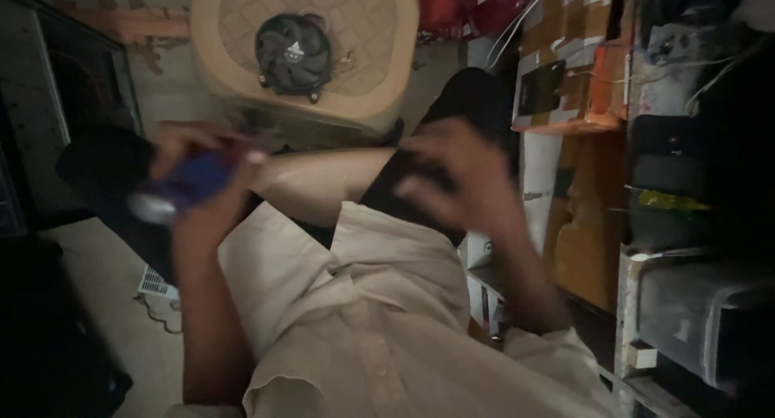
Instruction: The person removes a computer fan from a plastic stool, uses a toothbrush to scrub the fan blades and heatsink, then wipes the fan with a cloth. The fan is handled throughout the clip and placed back on the stool.
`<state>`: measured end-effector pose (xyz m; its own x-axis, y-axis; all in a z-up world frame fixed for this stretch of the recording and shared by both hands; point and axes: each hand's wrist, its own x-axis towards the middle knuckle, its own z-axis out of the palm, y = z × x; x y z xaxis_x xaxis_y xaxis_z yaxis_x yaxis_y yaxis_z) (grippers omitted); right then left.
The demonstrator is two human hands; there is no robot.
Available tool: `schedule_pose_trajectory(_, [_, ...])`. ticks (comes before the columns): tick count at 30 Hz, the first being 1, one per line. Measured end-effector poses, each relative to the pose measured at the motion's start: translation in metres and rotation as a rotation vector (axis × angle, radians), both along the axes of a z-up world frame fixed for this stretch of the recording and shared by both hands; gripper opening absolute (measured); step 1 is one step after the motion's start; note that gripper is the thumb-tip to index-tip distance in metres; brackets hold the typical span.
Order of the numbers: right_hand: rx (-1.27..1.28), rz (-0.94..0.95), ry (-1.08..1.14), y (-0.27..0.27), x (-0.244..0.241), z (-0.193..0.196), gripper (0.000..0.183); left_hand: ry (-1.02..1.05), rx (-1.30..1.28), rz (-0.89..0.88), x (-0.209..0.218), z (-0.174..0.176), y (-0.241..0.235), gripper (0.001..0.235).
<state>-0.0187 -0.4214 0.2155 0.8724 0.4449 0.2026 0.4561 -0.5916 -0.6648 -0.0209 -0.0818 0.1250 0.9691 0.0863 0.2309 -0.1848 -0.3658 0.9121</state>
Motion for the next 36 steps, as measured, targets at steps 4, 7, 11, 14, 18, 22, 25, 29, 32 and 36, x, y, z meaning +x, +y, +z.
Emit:
schedule_pose_trajectory(4, [0.082, 0.18, -0.101, 0.069, -0.016, 0.008, 0.069, 0.019, 0.229, -0.28, -0.007, 0.045, -0.044, 0.036])
schedule_pose_trajectory(7, [0.022, 0.105, -0.17, 0.085, -0.027, 0.007, 0.063, -0.042, 0.443, -0.363, -0.008, 0.055, -0.073, 0.04])
schedule_pose_trajectory(11, [-0.014, -0.046, -0.098, 0.081, -0.033, -0.006, 0.051, 0.052, 0.503, -0.41, -0.006, 0.05, -0.083, 0.038])
schedule_pose_trajectory(14, [0.013, -0.166, 0.016, 0.068, -0.029, -0.012, 0.041, 0.137, 0.416, -0.452, 0.005, 0.036, -0.08, 0.05])
schedule_pose_trajectory(18, [-0.064, -0.355, -0.033, 0.045, -0.013, -0.014, 0.033, 0.046, 0.642, -0.216, 0.047, 0.002, -0.075, 0.111])
schedule_pose_trajectory(22, [-0.057, -0.479, -0.071, 0.02, -0.002, -0.01, 0.03, 0.073, 0.666, 0.072, 0.095, -0.037, -0.089, 0.113])
schedule_pose_trajectory(25, [-0.08, -0.513, -0.106, 0.009, -0.002, -0.004, 0.031, 0.228, 0.703, 0.05, 0.121, -0.058, -0.104, 0.111])
schedule_pose_trajectory(29, [-0.124, -0.501, -0.146, 0.0, 0.005, 0.001, 0.032, 0.135, 0.815, -0.003, 0.136, -0.061, -0.098, 0.107])
schedule_pose_trajectory(32, [-0.057, -0.518, -0.089, -0.002, 0.004, -0.002, 0.033, 0.09, 0.872, -0.298, 0.146, -0.058, -0.072, 0.12])
schedule_pose_trajectory(36, [0.072, -0.493, -0.062, -0.001, 0.014, -0.003, 0.039, 0.083, 0.939, -0.578, 0.173, -0.045, -0.061, 0.131])
